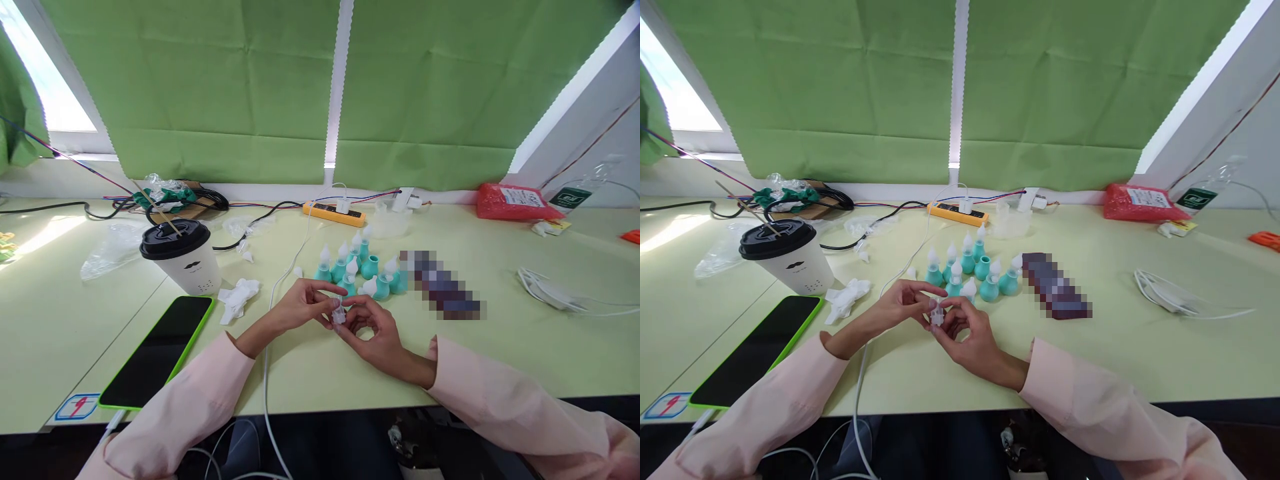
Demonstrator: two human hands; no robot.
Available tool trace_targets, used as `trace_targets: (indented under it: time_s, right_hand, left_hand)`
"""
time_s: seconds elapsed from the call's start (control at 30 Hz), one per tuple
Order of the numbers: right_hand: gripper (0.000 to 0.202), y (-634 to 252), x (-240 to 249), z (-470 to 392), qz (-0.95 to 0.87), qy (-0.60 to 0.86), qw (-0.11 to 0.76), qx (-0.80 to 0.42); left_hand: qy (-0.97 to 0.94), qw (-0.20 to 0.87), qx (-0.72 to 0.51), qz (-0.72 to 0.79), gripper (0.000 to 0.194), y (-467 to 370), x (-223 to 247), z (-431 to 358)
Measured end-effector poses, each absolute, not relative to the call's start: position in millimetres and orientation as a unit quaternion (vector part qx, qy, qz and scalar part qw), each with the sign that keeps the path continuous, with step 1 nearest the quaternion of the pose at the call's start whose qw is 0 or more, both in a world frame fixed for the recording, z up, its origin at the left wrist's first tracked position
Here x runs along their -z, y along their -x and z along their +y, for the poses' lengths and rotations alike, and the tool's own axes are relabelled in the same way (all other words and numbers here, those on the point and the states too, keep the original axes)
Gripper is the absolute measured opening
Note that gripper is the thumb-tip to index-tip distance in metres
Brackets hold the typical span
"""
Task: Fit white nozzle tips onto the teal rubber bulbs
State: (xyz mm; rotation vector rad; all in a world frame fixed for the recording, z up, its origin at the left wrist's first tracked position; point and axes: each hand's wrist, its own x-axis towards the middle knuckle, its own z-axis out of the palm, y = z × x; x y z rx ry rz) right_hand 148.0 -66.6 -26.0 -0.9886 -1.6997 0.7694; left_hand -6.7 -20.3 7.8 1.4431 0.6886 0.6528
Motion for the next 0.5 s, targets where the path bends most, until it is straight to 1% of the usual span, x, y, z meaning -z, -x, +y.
trace_targets:
  time_s: [0.1,0.2,0.33,0.5]
  right_hand:
    - [0.021,-147.9,25.5,-66.8,-0.707,0.406,0.488,-0.312]
    - [0.025,-147.8,25.4,-67.5,-0.703,0.411,0.485,-0.318]
    - [0.029,-147.8,25.9,-67.9,-0.705,0.410,0.488,-0.310]
    - [0.029,-148.4,25.1,-67.8,-0.706,0.406,0.503,-0.288]
  left_hand:
    - [-0.649,0.630,-0.299,0.303,0.039,5.8,-6.8,-20.8]
    - [-0.666,0.621,-0.294,0.290,0.037,6.4,-8.2,-21.6]
    - [-0.650,0.649,-0.276,0.283,0.030,8.4,-11.1,-22.5]
    - [-0.634,0.679,-0.271,0.253,0.032,10.3,-10.3,-21.4]
